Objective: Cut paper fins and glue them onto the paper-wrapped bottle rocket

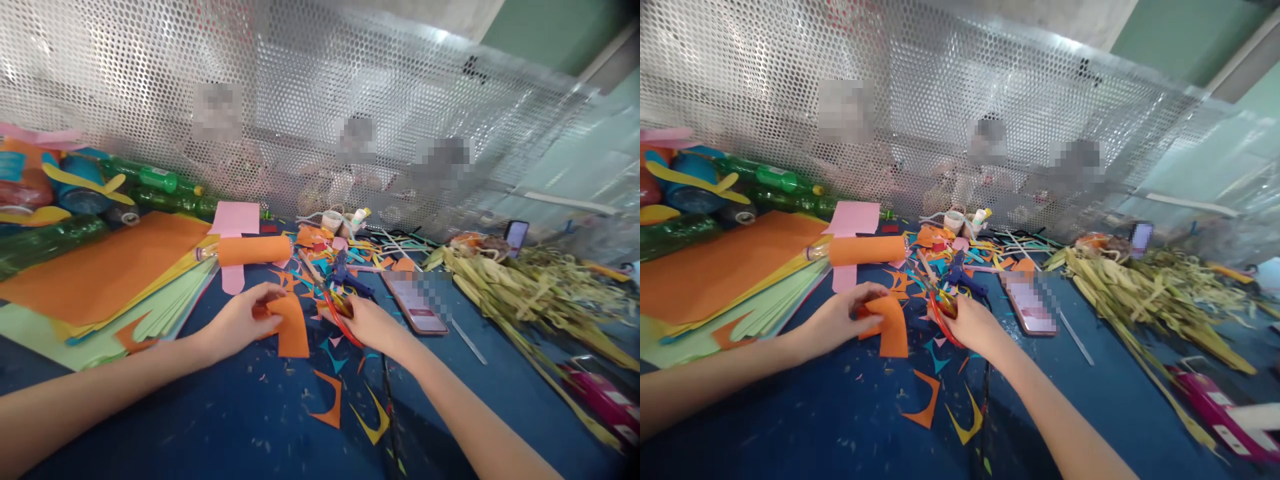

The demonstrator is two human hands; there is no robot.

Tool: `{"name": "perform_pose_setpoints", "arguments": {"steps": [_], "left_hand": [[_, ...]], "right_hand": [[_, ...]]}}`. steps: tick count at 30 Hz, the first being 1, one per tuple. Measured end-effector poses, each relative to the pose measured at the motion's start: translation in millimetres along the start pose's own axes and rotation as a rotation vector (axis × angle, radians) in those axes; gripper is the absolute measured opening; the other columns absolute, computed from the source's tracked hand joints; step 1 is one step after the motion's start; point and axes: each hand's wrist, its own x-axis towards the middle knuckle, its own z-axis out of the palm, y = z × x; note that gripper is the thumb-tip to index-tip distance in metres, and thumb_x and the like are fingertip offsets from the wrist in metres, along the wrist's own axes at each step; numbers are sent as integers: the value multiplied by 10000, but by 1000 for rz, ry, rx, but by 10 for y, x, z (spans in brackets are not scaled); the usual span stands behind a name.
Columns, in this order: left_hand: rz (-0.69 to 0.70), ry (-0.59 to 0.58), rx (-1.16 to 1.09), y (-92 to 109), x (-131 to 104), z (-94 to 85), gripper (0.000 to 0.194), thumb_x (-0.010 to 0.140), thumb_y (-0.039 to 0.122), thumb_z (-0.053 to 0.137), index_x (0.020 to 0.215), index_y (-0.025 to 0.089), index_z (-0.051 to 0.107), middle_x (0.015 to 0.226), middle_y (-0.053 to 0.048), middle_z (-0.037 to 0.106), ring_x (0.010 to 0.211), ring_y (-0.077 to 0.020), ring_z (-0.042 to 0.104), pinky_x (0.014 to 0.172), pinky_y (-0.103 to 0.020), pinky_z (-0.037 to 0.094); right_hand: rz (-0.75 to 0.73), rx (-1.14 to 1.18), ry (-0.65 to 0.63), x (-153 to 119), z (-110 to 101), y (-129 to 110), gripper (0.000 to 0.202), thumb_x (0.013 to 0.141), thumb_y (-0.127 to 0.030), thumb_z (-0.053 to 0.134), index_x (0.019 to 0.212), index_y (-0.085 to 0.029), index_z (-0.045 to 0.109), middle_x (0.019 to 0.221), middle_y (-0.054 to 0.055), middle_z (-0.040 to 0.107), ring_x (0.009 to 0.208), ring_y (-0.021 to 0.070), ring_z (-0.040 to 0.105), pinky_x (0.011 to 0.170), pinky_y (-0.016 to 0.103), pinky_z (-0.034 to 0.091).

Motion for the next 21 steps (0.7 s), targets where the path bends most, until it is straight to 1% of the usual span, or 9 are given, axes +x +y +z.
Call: {"name": "perform_pose_setpoints", "arguments": {"steps": [1,3,5,8,11,14,16,18,21], "left_hand": [[-76,-9,-108,47,50,-6,259,723,249,616,974,188,600,1010,-48,658,940,-214,605,854,-346,466],[-153,-92,-356,141,154,-5,225,734,294,632,913,159,639,992,-65,678,966,-220,607,869,-331,456],[-155,-100,-554,224,243,17,217,738,296,642,907,160,656,970,-58,689,929,-199,619,861,-312,454],[-125,-67,-709,319,315,69,218,745,300,651,910,157,641,948,-63,685,855,-178,626,788,-291,472],[-102,-23,-701,377,312,97,242,766,324,639,941,161,603,917,-60,673,790,-157,623,713,-273,480],[-72,14,-666,413,281,90,226,764,334,644,897,163,578,848,-44,666,767,-154,626,701,-278,490],[-59,27,-678,436,268,79,229,750,333,657,872,163,564,828,-38,665,763,-158,633,713,-292,498],[-49,41,-690,461,264,71,231,741,327,666,858,163,552,815,-30,666,744,-154,637,705,-293,502],[-36,86,-676,494,265,62,214,743,310,662,820,161,529,809,-23,664,735,-144,635,677,-273,499]], "right_hand": [[-40,89,-1,-13,-6,-27,398,820,-550,462,846,-161,542,814,111,651,742,256,625,621,328,450],[-163,298,0,-58,-20,-100,393,843,-550,433,902,-174,527,819,78,643,734,220,617,644,313,466],[-294,460,13,-128,-39,-183,358,888,-507,372,957,-182,507,856,64,630,772,198,605,710,313,477],[-402,514,64,-247,-65,-287,328,916,-460,315,959,-187,491,876,71,598,819,202,580,803,340,464],[-417,541,77,-323,-59,-344,319,907,-473,321,905,-195,477,805,62,564,772,212,571,780,356,477],[-423,621,72,-340,-20,-360,364,906,-521,294,856,-203,465,793,57,537,739,202,556,708,340,500],[-420,663,66,-339,0,-360,396,898,-558,290,887,-202,463,812,56,525,706,186,544,636,313,505],[-414,669,59,-343,0,-360,430,891,-584,280,934,-198,463,814,54,515,687,178,537,602,301,502],[-406,636,55,-356,-32,-365,476,889,-603,254,991,-189,466,821,57,521,711,186,549,643,325,507]]}}
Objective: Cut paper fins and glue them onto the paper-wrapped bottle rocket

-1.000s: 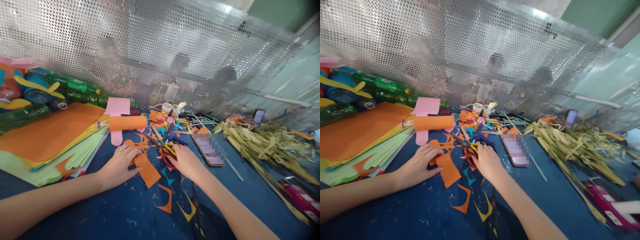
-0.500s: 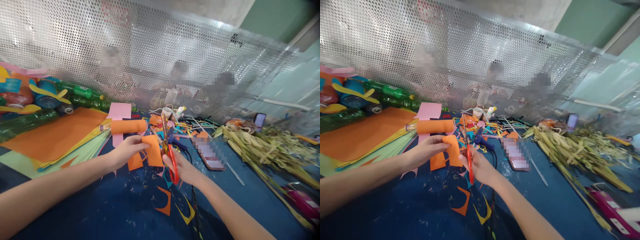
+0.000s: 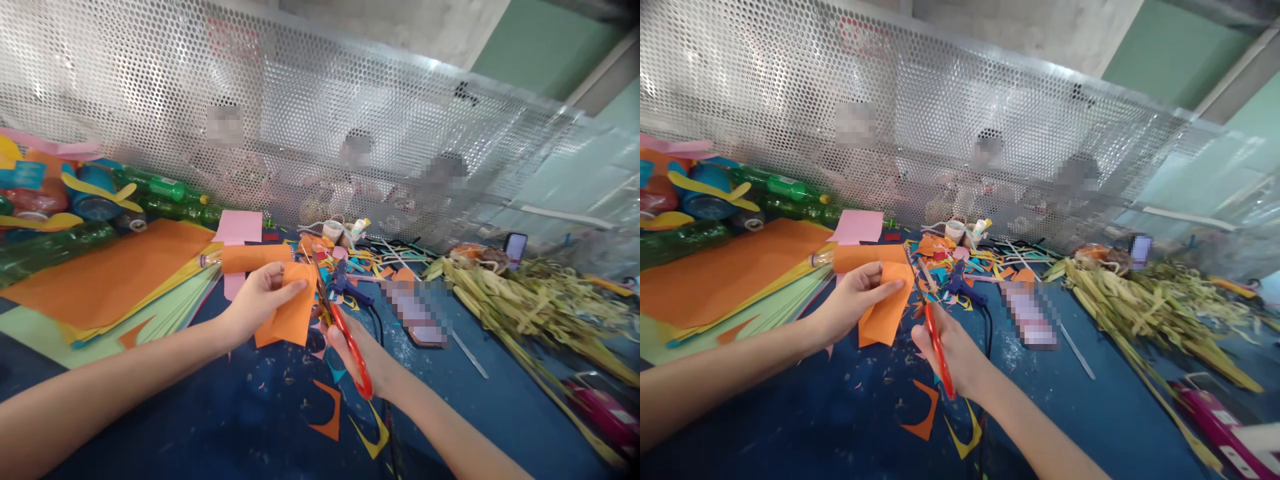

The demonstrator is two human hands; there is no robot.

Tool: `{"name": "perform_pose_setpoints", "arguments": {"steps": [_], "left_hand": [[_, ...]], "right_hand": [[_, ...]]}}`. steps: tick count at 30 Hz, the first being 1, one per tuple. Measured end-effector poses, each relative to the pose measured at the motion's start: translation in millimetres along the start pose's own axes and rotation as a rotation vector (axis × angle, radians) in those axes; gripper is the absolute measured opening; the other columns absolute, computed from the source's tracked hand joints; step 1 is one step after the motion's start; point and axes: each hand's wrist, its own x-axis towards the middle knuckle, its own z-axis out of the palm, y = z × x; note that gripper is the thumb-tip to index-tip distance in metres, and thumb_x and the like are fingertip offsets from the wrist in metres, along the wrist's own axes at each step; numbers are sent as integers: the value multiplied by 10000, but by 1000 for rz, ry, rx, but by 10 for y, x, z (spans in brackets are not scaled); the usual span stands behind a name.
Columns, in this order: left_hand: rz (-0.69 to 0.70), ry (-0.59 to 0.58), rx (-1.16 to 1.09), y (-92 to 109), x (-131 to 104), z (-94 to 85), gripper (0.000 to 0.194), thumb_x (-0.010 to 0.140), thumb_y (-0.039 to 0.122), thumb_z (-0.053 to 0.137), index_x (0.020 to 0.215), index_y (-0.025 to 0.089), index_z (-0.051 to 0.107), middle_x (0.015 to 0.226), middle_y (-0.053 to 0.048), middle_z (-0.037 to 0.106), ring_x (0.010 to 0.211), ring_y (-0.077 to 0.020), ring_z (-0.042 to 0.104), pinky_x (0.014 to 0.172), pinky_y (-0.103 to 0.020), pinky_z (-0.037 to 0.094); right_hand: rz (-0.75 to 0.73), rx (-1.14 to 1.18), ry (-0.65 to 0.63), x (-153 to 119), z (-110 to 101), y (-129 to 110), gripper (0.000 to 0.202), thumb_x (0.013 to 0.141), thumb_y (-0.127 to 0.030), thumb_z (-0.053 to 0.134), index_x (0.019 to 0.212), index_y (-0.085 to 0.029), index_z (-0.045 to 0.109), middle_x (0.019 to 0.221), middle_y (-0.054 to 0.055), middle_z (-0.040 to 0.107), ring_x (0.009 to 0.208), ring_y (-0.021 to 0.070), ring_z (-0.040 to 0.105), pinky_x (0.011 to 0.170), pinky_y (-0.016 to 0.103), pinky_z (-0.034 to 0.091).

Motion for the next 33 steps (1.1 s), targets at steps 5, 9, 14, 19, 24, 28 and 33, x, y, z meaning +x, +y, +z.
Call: {"name": "perform_pose_setpoints", "arguments": {"steps": [5,9,14,19,24,28,33], "left_hand": [[75,45,73,21,3,-6,220,748,306,645,850,161,514,772,-10,646,746,-158,632,700,-303,509],[116,44,163,10,12,-25,210,757,315,619,864,171,511,775,-14,644,735,-157,625,706,-312,509],[171,73,326,1,11,-44,211,763,320,598,905,182,527,738,-6,633,690,-151,608,658,-297,497],[216,148,471,15,5,-65,292,735,306,616,995,195,540,632,17,609,620,-149,578,579,-273,469],[252,158,507,8,9,-84,320,733,305,616,1026,202,537,574,33,576,595,-146,557,550,-263,445],[249,144,512,9,3,-82,328,747,310,604,1046,205,523,560,38,564,586,-148,551,549,-268,433],[237,150,515,33,-13,-59,332,753,313,599,1052,202,505,535,54,534,557,-145,542,533,-265,419]], "right_hand": [[-54,-147,-3,-10,-32,-30,502,911,-555,254,1120,-151,468,987,121,567,931,236,553,847,405,458],[-63,-190,-12,-20,-35,-62,501,919,-530,255,1145,-138,472,1016,136,575,989,246,547,874,411,446],[-55,-206,-18,-19,-42,-83,464,925,-494,290,1231,-171,421,1000,119,584,978,240,558,849,403,461],[-74,-219,-17,-7,-56,-56,448,908,-502,320,1177,-173,460,1054,129,583,964,243,565,830,402,470],[-59,-224,-33,-11,-68,-69,490,908,-520,311,1233,-168,413,996,115,586,932,241,565,806,391,466],[-30,-200,-53,0,-69,-68,456,908,-535,298,1121,-165,457,895,85,577,823,216,563,754,365,470],[-38,-172,-55,12,-53,-46,397,906,-545,298,914,-191,477,800,40,539,701,179,522,672,318,458]]}}
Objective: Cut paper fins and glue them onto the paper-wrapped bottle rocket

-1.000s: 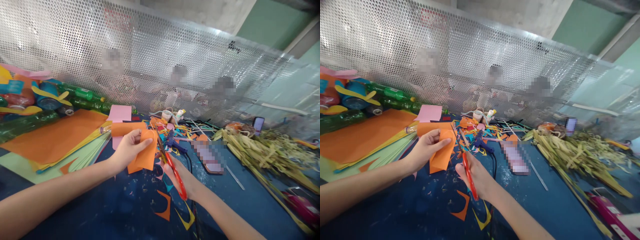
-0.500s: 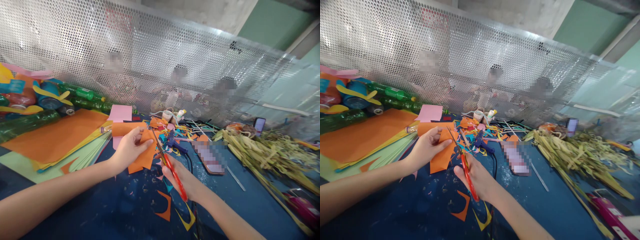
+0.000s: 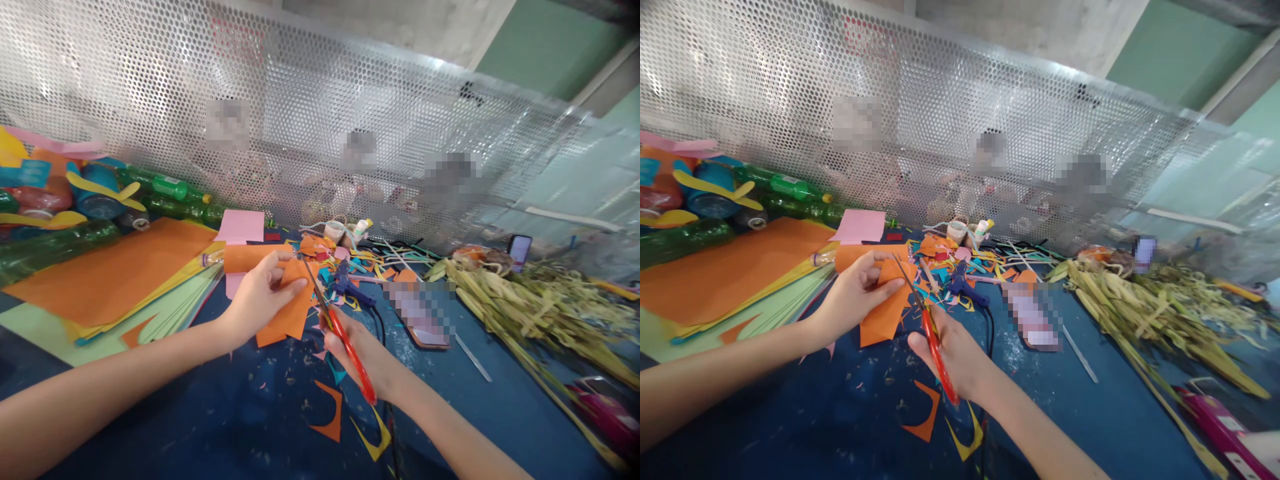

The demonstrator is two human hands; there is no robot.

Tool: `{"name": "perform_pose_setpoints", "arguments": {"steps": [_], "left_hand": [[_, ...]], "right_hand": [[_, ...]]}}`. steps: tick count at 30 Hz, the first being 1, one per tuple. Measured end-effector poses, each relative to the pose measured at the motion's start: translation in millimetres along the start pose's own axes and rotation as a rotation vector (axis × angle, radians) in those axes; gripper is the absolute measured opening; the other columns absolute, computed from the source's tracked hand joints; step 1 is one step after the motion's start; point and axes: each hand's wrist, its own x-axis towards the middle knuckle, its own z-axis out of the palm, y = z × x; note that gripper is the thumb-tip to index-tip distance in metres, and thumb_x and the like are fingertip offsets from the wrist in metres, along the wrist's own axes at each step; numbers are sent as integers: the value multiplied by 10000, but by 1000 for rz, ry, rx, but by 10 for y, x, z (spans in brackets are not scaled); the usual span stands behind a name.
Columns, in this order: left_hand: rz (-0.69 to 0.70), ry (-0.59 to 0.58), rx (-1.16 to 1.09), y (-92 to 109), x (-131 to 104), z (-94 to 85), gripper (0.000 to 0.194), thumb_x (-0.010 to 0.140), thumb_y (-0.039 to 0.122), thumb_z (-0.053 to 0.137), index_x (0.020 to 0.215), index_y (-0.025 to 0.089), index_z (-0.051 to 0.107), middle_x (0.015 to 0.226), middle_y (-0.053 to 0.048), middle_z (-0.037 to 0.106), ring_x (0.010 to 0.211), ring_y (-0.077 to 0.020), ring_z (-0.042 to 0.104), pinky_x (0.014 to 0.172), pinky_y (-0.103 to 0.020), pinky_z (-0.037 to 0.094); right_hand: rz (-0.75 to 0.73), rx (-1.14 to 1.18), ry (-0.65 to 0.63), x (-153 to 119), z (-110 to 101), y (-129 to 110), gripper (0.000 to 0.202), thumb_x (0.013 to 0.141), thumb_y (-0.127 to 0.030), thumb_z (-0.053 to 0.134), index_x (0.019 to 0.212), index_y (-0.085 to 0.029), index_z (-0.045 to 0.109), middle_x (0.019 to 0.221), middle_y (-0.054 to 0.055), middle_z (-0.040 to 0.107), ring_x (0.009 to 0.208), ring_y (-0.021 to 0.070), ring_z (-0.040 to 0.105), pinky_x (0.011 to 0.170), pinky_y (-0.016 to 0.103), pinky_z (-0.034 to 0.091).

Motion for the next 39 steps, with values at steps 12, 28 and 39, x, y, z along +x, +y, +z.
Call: {"name": "perform_pose_setpoints", "arguments": {"steps": [12,28,39], "left_hand": [[-117,-54,-177,-19,-8,59,310,774,336,595,1010,205,442,705,17,631,659,-154,619,601,-272,472],[-143,-21,-210,6,-17,71,236,718,339,631,839,184,500,647,5,632,675,-172,606,561,-258,459],[-175,-61,-243,2,-7,54,240,719,344,637,812,182,486,693,1,641,709,-175,622,598,-266,466]], "right_hand": [[33,83,29,-2,138,117,522,864,-660,212,787,-195,436,621,-13,447,512,133,436,477,259,389],[25,136,44,14,179,135,517,892,-625,192,700,-205,425,468,-39,410,452,126,415,505,257,361],[104,246,54,4,211,148,509,846,-666,287,708,-200,441,449,-57,362,402,103,348,409,226,306]]}}
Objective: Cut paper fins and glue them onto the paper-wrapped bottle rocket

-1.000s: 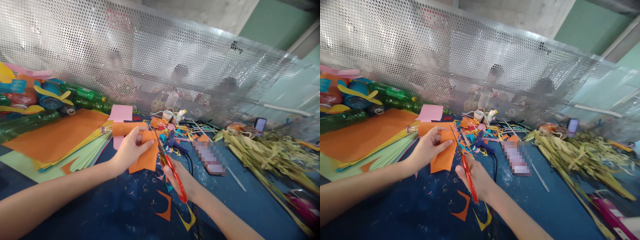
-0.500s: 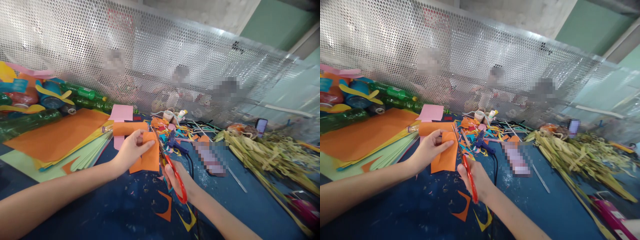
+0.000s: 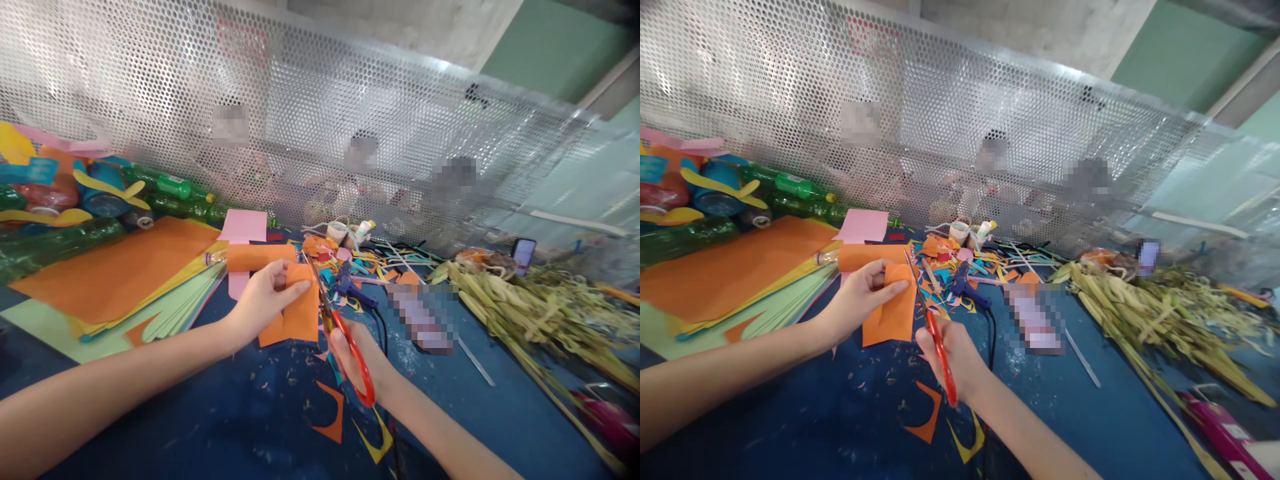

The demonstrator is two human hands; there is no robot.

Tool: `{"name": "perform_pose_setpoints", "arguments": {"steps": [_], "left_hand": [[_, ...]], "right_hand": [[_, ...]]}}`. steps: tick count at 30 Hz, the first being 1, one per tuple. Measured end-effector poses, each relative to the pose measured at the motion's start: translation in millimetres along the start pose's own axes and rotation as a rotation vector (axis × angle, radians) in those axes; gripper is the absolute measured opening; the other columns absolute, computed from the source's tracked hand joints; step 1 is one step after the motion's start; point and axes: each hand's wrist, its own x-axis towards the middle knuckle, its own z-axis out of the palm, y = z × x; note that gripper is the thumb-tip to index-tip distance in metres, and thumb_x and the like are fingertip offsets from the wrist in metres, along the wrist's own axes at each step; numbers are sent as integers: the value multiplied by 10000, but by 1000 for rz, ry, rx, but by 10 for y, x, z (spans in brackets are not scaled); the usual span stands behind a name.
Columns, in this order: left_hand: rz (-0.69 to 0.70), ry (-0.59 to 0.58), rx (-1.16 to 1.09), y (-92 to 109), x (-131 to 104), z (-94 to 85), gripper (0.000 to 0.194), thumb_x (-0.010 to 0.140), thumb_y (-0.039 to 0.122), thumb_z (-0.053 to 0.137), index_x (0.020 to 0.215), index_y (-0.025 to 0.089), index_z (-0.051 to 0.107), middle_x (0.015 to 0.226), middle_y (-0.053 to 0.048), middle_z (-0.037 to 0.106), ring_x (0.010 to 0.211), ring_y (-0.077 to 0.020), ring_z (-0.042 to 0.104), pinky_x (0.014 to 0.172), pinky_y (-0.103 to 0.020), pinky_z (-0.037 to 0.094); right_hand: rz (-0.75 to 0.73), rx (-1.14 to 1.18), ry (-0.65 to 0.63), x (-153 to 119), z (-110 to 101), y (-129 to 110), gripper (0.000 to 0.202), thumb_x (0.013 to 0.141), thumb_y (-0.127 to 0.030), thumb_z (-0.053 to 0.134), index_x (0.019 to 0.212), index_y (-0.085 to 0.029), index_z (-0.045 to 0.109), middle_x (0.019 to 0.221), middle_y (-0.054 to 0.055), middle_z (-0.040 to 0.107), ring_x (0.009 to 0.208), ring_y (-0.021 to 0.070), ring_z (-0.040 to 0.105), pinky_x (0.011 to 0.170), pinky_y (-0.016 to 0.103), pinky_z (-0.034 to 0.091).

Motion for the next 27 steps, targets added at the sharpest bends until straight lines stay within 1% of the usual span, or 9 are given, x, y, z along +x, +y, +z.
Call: {"name": "perform_pose_setpoints", "arguments": {"steps": [3,7,12,14,18,21,23,27], "left_hand": [[-19,-38,-54,-6,10,-6,267,728,358,635,855,174,488,742,-10,646,748,-181,632,650,-286,477],[-27,-62,-78,-12,27,-16,259,742,352,629,842,173,471,786,-13,643,736,-156,622,665,-278,471],[26,9,54,-14,51,-34,252,719,340,648,786,185,461,608,52,546,612,-130,573,535,-230,416],[29,16,95,-11,63,-47,247,712,341,651,808,179,491,623,41,559,629,-141,582,534,-235,421],[21,30,156,-17,100,-82,295,707,365,650,886,165,528,709,14,591,701,-160,599,587,-255,452],[1,40,187,-25,129,-107,332,716,389,641,934,165,529,733,9,591,706,-155,597,572,-243,443],[8,17,181,-25,140,-121,303,726,381,638,921,173,536,748,8,604,698,-146,599,548,-226,427],[19,-32,125,-32,146,-131,235,743,352,634,890,190,549,741,18,623,677,-127,606,550,-210,419]], "right_hand": [[25,45,2,-2,-1,-16,482,838,-664,312,681,-216,397,443,-64,343,386,96,332,369,211,282],[27,0,0,-1,-22,-22,477,831,-663,328,648,-223,356,447,-58,345,395,99,348,365,211,279],[30,-51,23,0,-48,-18,462,836,-642,346,636,-225,334,462,-52,355,417,108,375,384,216,298],[17,-96,29,2,-64,-25,459,845,-624,346,623,-222,335,472,-46,363,427,110,383,401,221,302],[31,-135,32,14,-96,-34,438,854,-593,362,624,-222,328,483,-49,360,437,107,378,415,224,292],[47,-151,46,20,-101,-9,431,863,-574,366,623,-221,308,487,-55,347,436,100,365,420,222,285],[40,-155,54,22,-93,16,427,871,-568,355,628,-220,312,485,-59,341,434,99,363,421,221,284],[23,-160,62,25,-74,43,434,878,-575,333,630,-219,339,476,-56,355,442,105,380,430,225,294]]}}
